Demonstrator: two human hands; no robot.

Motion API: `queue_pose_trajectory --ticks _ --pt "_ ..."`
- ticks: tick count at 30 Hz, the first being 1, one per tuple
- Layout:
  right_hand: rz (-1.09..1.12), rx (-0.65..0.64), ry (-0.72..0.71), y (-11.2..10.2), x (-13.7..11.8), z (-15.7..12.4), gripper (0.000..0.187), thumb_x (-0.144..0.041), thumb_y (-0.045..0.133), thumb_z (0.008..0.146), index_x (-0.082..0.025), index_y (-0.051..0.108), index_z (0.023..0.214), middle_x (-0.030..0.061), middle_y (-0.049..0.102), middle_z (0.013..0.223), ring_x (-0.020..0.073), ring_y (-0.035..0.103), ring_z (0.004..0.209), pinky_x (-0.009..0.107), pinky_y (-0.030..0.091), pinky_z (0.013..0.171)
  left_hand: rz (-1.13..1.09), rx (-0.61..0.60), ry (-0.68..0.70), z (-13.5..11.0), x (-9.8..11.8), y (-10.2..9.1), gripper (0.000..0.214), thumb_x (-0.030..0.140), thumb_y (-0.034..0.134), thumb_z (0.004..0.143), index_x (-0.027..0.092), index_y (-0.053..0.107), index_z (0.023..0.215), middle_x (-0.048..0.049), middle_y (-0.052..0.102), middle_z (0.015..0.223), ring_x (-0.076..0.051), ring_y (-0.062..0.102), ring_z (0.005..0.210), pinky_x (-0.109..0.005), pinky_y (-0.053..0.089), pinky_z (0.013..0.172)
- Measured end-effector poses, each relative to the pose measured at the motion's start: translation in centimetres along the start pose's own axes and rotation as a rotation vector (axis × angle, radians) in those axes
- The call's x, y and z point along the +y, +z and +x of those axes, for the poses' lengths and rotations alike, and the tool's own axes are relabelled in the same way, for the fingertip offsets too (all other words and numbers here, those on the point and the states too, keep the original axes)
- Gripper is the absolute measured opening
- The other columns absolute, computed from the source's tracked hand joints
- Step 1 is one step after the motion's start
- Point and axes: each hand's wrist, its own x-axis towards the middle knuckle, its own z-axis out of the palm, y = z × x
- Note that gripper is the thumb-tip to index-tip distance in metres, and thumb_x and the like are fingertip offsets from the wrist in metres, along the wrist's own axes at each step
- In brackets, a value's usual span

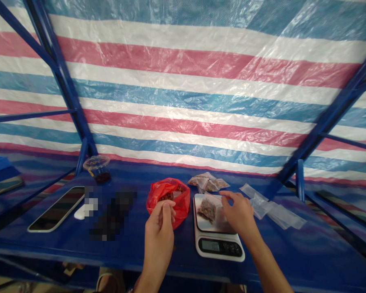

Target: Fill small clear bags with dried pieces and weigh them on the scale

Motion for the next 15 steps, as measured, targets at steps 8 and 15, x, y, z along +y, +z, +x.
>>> queue_pose_trajectory --ticks 8,15 --pt "-0.093 -0.041 0.006 0.5 0.5 -0.1 0.037 -0.042 0.053 0.095 -0.025 0.081 0.111 0.0161 0.071 0.104 0.0363 0.063 0.103 0.048 0.045 0.088 0.058 -0.011 -0.01 -0.1 -0.6 -0.3 0.045 0.059 0.053 0.094 0.018 0.071 0.09 0.0001 0.058 0.068 -0.016 0.056 0.064 -0.024 0.047 0.061" --pt "0.315 -0.059 -0.128 -0.7 -1.5 -0.2 0.028 -0.038 0.055 0.09 -0.02 0.076 0.086 0.0113 0.071 0.09 0.0289 0.063 0.091 0.044 0.047 0.089 0.058 -0.04 0.006 -0.4 -0.9 -0.7 0.043 0.058 0.055 0.096 0.018 0.072 0.094 -0.0022 0.066 0.075 -0.017 0.063 0.069 -0.025 0.051 0.065"
